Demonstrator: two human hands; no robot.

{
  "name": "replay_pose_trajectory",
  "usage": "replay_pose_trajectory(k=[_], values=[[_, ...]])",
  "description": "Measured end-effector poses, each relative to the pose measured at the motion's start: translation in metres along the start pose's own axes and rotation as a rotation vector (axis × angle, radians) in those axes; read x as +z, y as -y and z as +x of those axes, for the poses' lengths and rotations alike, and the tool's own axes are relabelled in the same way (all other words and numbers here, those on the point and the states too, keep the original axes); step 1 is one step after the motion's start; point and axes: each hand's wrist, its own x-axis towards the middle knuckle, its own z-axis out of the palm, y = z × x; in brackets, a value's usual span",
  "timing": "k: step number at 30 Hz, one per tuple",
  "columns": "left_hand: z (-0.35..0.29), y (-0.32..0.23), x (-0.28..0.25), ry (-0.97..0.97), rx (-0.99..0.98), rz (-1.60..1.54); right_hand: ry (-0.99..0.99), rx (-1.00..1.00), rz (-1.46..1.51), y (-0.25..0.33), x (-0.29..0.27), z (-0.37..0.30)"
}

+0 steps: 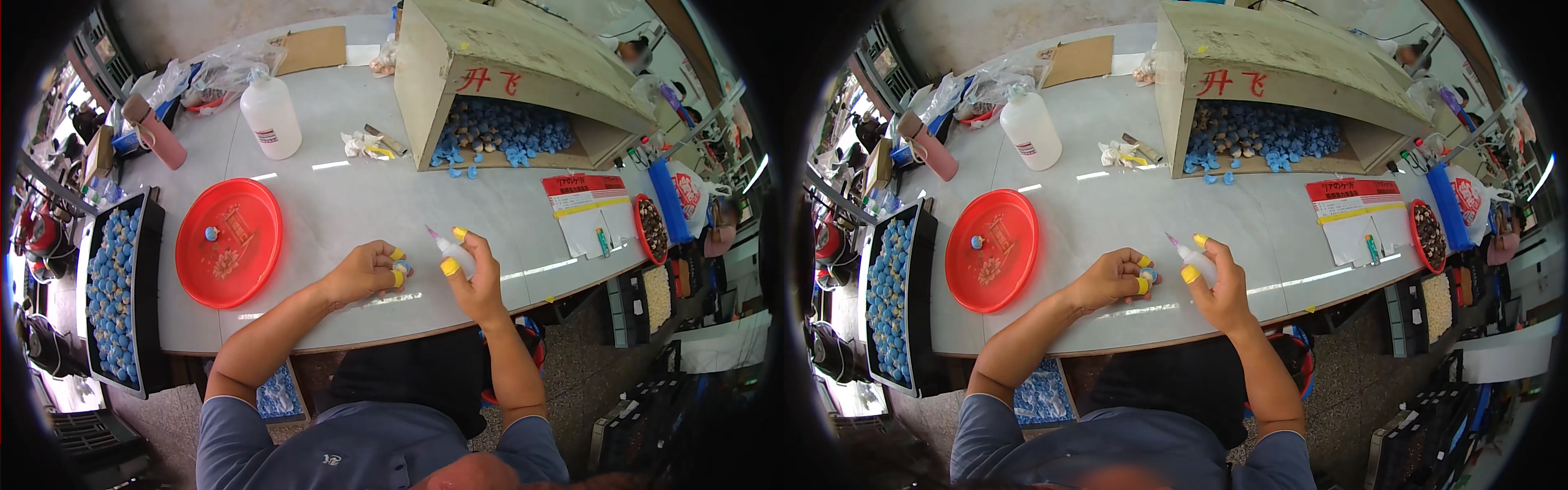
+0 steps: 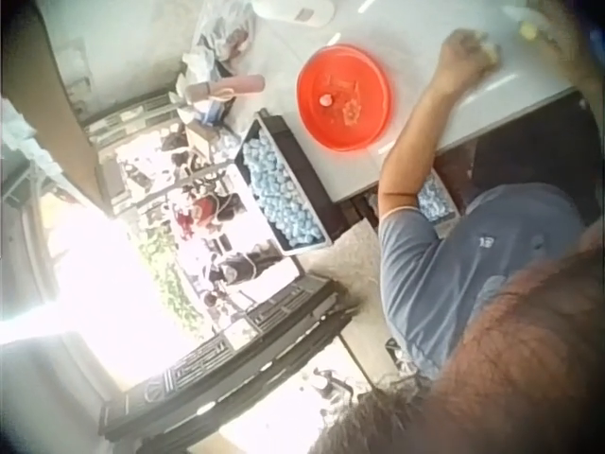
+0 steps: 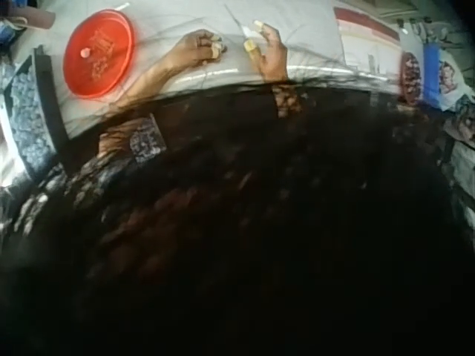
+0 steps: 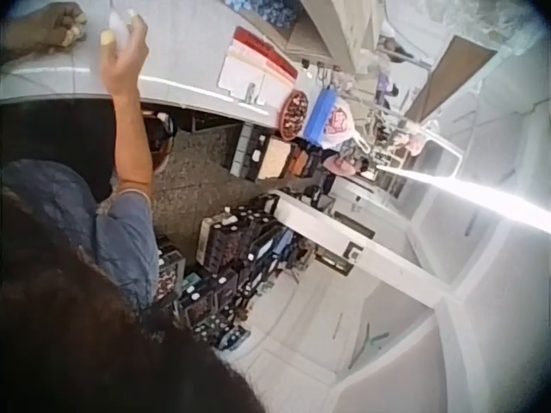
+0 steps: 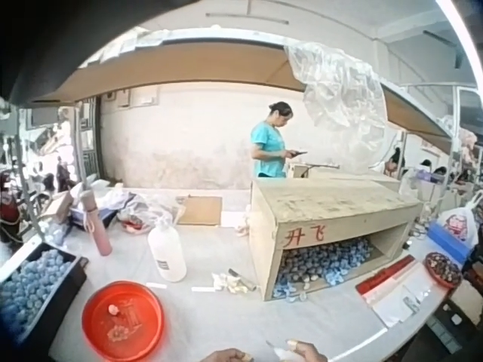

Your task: The person assembles small plastic toy parts by hand, joining yellow caps and blue bases to form plastic spheres.

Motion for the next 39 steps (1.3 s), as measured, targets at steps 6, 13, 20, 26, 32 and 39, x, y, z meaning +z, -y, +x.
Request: replay_pose_trajectory(k=[6,13,20,26,32,39], values=[[0.006,-0.002,-0.003,0.082,-0.041,0.025,-0.093,0.020,0.334,-0.008,0.017,-0.023],[0.004,-0.004,-0.007,0.137,-0.052,0.002,-0.176,-0.246,0.100,-0.012,0.031,-0.026],[0.005,-0.006,-0.006,0.176,-0.031,0.064,-0.117,-0.266,0.062,-0.007,0.030,-0.025],[0.007,-0.003,-0.009,0.176,-0.033,0.075,-0.091,-0.293,0.026,-0.007,0.035,-0.020],[0.008,-0.001,-0.008,0.148,-0.048,0.030,-0.072,-0.368,-0.081,-0.005,0.032,-0.022],[0.004,-0.008,-0.008,0.143,-0.102,-0.109,-0.072,-0.502,-0.220,-0.002,0.035,-0.024]])
